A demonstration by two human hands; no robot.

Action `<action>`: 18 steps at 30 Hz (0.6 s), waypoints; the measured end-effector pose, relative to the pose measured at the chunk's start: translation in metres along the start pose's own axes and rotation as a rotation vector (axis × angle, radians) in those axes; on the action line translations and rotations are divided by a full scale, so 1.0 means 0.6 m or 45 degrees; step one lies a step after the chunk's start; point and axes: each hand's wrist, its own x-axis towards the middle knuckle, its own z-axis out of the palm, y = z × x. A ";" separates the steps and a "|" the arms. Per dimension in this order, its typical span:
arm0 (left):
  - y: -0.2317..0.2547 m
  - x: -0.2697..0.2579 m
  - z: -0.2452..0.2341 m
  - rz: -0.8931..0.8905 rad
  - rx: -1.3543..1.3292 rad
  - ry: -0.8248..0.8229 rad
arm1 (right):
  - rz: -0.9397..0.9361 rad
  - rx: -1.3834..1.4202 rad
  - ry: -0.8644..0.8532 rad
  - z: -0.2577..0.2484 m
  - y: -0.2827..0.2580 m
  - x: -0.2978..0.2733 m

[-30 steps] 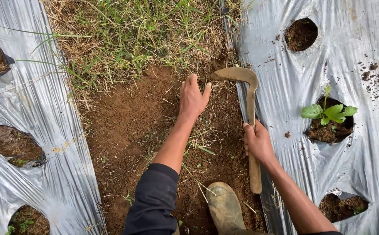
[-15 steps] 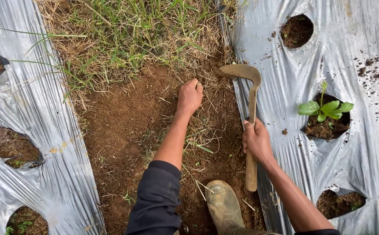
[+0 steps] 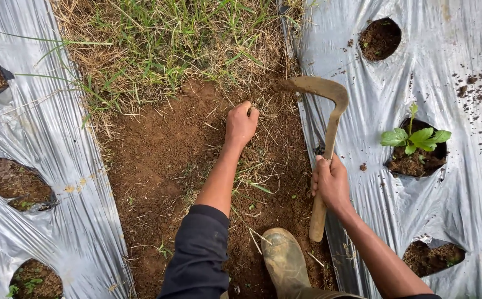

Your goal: The person uses a hoe to loosen soil and remove weeds from the ground between rows of plants covered with plastic mulch. They gather the uprooted weeds by hand and discard them to the side, repeating the process along the row.

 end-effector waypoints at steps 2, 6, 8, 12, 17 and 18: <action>-0.014 0.003 0.008 0.054 0.024 0.014 | -0.064 0.056 0.019 0.009 -0.006 0.022; -0.038 -0.004 -0.004 0.130 0.263 -0.014 | -0.113 0.202 0.028 0.031 -0.050 0.043; -0.044 -0.007 -0.030 0.078 0.431 0.006 | -0.095 0.225 0.029 0.029 -0.045 0.044; 0.019 -0.035 -0.099 0.170 0.740 0.232 | -0.059 0.233 0.068 0.024 -0.031 0.039; 0.086 -0.047 -0.045 0.424 0.566 0.181 | -0.044 0.277 0.109 0.019 -0.024 0.043; 0.113 -0.057 -0.034 0.475 0.548 0.044 | -0.052 0.279 0.121 0.018 -0.023 0.045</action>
